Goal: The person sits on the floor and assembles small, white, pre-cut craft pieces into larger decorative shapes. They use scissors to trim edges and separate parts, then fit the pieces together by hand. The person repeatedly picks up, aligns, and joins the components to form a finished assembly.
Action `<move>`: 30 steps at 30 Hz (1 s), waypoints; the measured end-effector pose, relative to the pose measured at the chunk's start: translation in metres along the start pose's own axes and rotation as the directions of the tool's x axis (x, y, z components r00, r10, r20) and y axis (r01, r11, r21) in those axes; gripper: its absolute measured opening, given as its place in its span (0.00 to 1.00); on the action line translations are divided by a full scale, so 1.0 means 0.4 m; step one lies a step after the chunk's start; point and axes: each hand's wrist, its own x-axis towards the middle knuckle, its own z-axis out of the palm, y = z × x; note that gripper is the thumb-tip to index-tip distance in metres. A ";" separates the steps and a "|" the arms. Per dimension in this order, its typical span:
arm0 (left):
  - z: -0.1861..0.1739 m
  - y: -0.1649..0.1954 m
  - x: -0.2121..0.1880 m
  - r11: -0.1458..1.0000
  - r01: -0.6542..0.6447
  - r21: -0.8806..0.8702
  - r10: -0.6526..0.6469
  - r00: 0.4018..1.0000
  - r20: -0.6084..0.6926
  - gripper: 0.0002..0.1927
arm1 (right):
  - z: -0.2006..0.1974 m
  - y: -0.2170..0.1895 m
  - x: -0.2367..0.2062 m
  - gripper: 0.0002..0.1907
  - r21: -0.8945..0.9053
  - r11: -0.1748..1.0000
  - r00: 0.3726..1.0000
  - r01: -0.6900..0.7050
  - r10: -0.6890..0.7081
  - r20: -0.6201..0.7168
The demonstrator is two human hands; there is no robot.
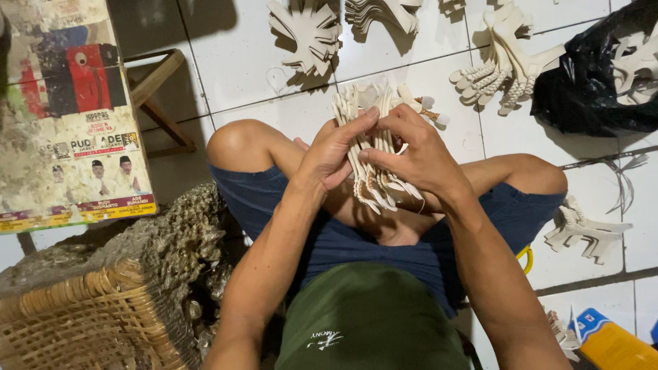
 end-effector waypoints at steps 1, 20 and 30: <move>-0.001 0.001 0.000 1.000 -0.001 0.000 0.001 1.000 0.006 0.17 | 0.002 0.002 -0.001 0.20 0.019 1.000 1.000 0.022 -0.022 -0.009; -0.032 -0.017 0.020 0.998 -0.003 0.067 -0.002 0.997 0.074 0.17 | 0.037 -0.015 0.000 0.24 0.170 0.972 0.987 -0.160 0.155 0.044; -0.121 0.090 0.000 0.940 -0.321 0.113 0.338 0.920 -0.198 0.06 | -0.051 0.167 -0.028 0.12 0.521 0.835 0.929 -0.178 0.316 -0.190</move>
